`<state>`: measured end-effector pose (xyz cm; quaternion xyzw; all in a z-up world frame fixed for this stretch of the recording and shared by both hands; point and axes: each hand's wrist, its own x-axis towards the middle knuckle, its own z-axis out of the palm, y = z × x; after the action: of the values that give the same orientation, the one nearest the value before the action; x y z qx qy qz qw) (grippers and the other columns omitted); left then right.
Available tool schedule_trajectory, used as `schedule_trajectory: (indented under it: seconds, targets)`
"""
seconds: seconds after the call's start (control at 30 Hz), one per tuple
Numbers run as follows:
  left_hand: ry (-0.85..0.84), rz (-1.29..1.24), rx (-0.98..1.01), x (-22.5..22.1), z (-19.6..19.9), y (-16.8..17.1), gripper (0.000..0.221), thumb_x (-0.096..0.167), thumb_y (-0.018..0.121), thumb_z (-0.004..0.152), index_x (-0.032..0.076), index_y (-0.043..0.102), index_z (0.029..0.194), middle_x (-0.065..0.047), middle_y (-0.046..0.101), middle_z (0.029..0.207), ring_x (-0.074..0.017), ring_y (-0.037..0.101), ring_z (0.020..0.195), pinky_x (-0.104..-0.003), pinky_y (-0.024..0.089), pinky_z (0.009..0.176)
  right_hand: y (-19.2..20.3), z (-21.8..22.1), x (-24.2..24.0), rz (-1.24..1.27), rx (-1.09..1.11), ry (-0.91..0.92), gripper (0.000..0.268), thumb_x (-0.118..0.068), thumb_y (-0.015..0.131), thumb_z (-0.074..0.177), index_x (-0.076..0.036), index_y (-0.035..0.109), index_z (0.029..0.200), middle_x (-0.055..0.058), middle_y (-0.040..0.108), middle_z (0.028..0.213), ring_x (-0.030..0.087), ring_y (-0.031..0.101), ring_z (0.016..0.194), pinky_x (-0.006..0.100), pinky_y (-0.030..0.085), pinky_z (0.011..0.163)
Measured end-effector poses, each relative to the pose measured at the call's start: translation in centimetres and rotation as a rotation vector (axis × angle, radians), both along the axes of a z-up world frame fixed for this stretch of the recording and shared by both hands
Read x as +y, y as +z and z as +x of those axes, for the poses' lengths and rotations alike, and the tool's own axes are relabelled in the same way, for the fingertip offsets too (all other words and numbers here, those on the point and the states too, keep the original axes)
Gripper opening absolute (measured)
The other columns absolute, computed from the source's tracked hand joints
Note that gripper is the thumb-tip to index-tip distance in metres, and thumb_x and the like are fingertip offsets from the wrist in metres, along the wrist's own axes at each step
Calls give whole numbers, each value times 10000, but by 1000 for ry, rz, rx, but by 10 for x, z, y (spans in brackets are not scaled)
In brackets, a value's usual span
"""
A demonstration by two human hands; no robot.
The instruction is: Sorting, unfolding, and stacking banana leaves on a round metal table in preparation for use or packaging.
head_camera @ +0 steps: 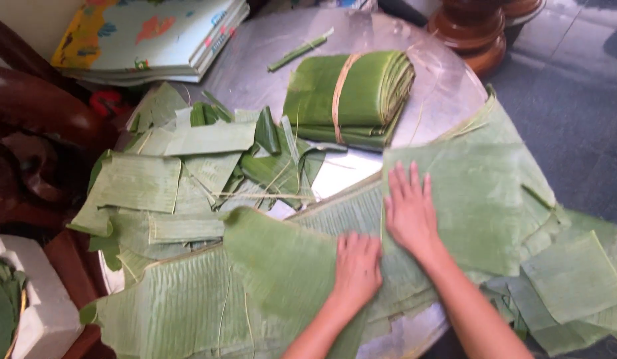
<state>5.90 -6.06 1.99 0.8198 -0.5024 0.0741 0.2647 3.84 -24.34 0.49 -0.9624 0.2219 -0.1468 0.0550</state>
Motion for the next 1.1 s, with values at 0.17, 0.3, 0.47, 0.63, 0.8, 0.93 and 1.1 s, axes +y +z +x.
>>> schedule_trajectory:
  seconds: [0.17,0.3,0.47,0.63,0.8,0.93,1.1]
  targets:
    - [-301,86,173,55,-25,-2,214,-33,589,628,53,539,818,-104,503,748,-335,476,764,-449,339,701,-10,-29,43,-59,-147,171,613,-293,436,991,-90,397,1568,65,397,1647,345,284,1562,555,209,1268]
    - [-256,143,172,68,-13,-27,230,-22,609,615,82,532,806,-72,495,750,-310,466,789,-441,310,675,-5,-32,49,-45,-124,155,625,-327,441,970,-144,419,1568,61,357,1674,331,257,1580,583,187,1273]
    - [118,124,174,105,69,-30,268,-4,346,393,137,322,619,11,259,584,-196,304,633,-356,281,647,-6,-32,48,-45,-106,153,649,-345,404,969,-204,366,1602,49,311,1697,322,225,1592,612,181,1260]
    - [305,299,146,127,150,-6,183,-4,520,726,175,558,718,-12,597,670,-244,532,765,-384,364,803,-13,-23,43,-26,35,105,663,-401,387,934,-296,356,1589,11,381,1616,294,290,1529,678,164,1222]
    - [255,298,94,132,172,-23,202,78,596,843,243,600,727,20,618,681,-247,597,784,-389,413,822,-19,6,34,-88,79,-33,570,-490,386,963,-356,494,1506,69,582,1382,304,508,1316,638,326,1039]
    - [354,331,47,158,195,2,211,28,546,797,222,601,734,-16,611,700,-288,588,800,-425,416,810,-23,2,35,-69,2,-27,547,-438,428,960,-351,517,1492,74,551,1434,297,458,1366,599,283,1082]
    - [248,144,79,147,147,14,348,-141,633,637,144,708,823,-103,677,876,-373,619,1006,-508,417,943,-26,-7,43,-6,-99,-4,528,-378,562,899,-263,624,1410,89,568,1425,262,500,1359,544,306,1100]
